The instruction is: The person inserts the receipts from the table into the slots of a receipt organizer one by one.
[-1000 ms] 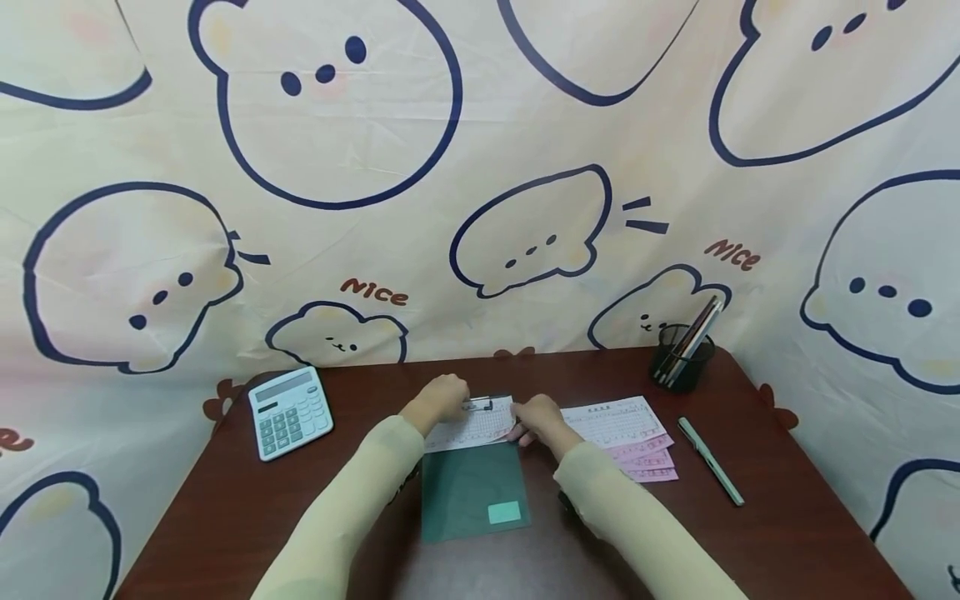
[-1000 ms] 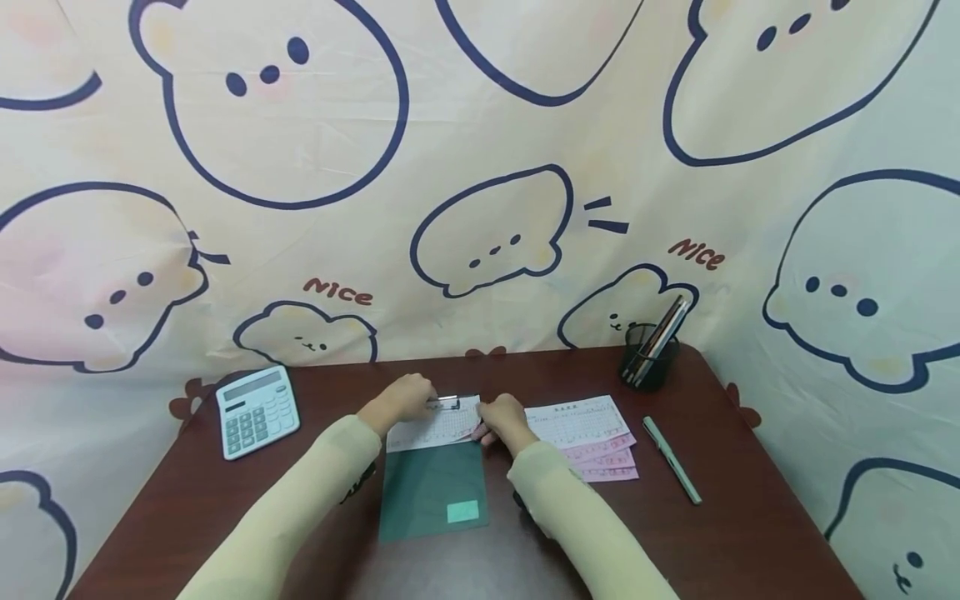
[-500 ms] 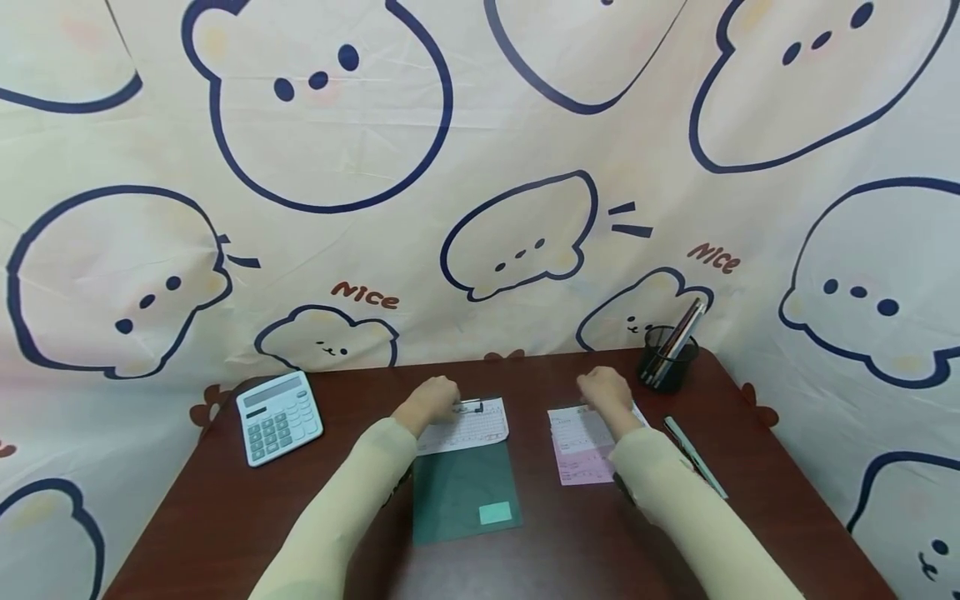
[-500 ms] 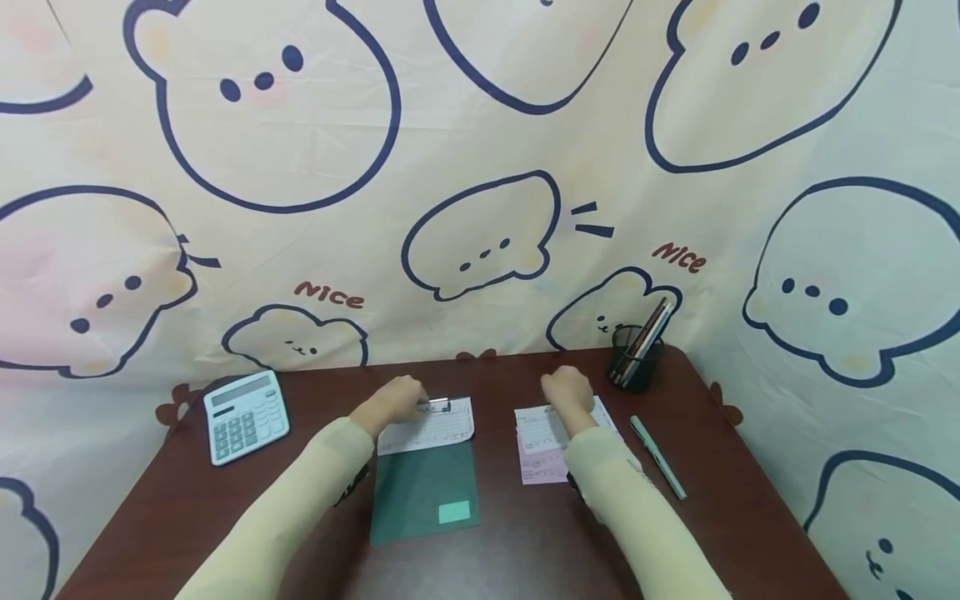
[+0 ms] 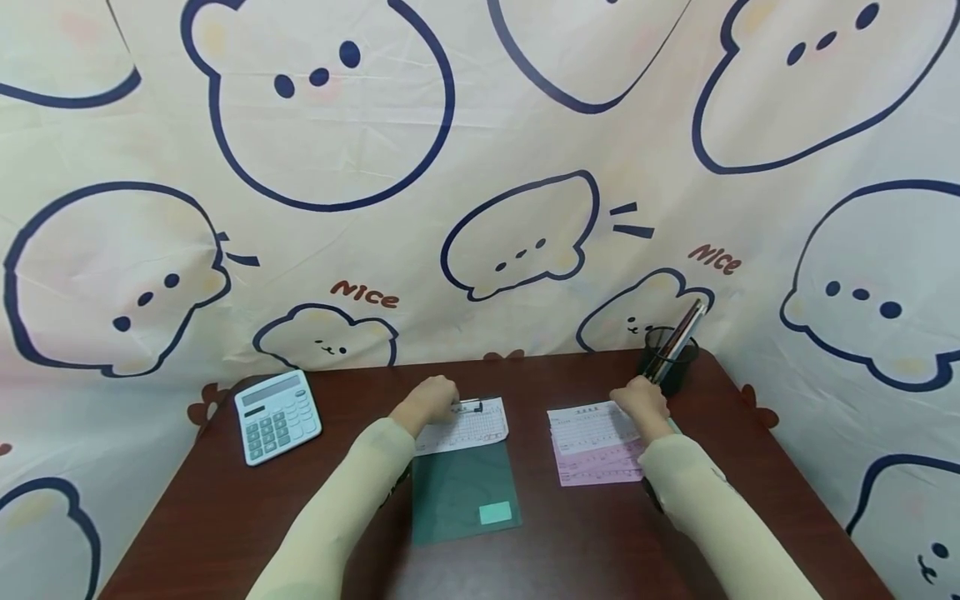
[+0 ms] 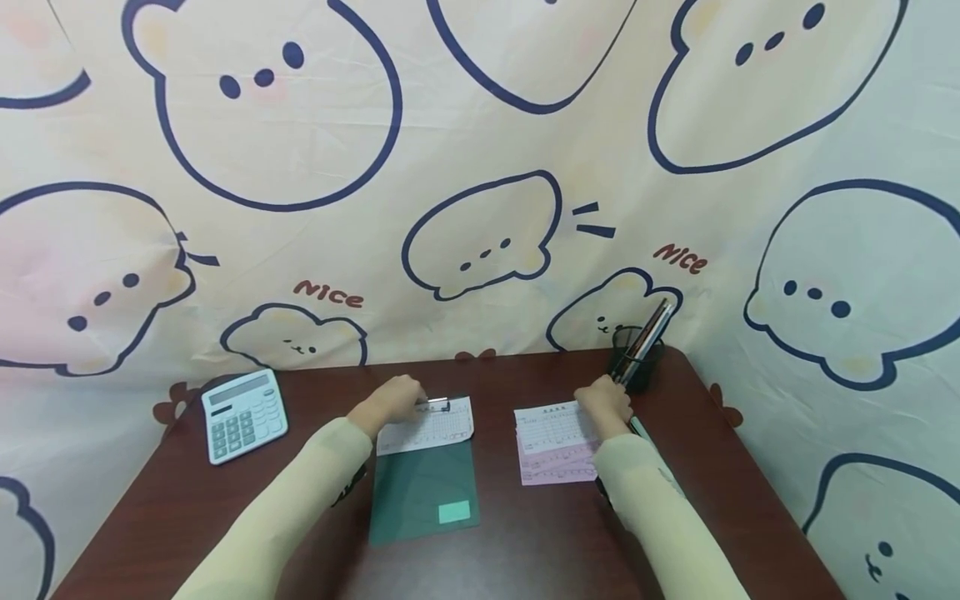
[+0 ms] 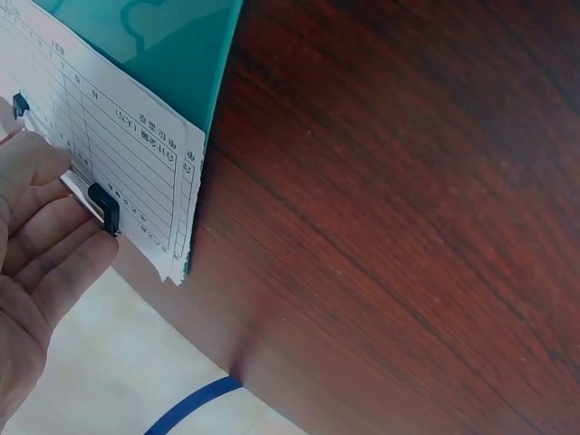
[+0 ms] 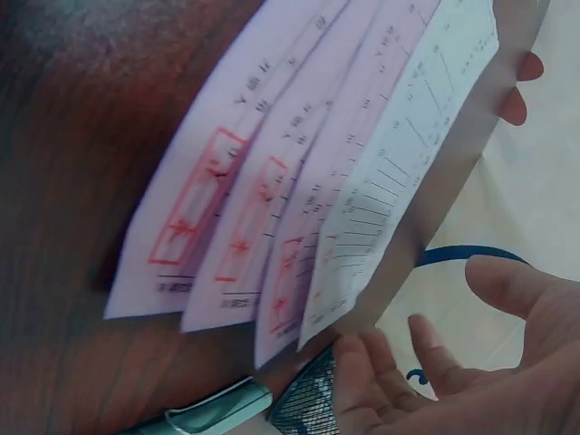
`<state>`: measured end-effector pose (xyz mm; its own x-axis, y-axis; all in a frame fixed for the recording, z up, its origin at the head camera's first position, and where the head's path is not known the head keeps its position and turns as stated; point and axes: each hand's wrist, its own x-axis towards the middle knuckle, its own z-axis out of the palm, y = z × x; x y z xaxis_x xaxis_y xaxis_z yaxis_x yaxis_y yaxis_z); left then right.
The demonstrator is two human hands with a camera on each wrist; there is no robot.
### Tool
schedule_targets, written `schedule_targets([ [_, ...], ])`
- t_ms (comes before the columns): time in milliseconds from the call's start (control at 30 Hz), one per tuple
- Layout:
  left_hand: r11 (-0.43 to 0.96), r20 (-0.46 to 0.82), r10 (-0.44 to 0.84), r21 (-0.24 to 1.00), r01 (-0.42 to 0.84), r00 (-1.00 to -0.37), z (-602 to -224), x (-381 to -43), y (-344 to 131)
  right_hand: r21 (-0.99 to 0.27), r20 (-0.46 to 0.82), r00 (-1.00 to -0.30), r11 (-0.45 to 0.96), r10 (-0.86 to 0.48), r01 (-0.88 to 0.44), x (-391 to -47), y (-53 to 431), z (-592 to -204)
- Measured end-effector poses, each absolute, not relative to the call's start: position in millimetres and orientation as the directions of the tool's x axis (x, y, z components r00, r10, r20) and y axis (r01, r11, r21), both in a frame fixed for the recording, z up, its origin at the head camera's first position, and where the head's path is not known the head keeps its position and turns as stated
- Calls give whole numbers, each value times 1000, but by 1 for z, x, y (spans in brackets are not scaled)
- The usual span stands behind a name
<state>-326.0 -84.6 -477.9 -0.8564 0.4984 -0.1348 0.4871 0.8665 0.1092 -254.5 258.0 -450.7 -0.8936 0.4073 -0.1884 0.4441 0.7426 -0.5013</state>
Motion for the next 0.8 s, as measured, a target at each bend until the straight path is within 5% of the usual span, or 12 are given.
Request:
schedule_targets([
  [467, 855, -129, 518, 98, 509, -846, -475, -325, -86, -469, -323, -827, 681, 460, 562, -248, 269, -464],
  [800, 859, -136, 511, 110, 500, -849, -475, -324, -84, -404, -293, -859, 760, 420, 509, -248, 270, -468],
])
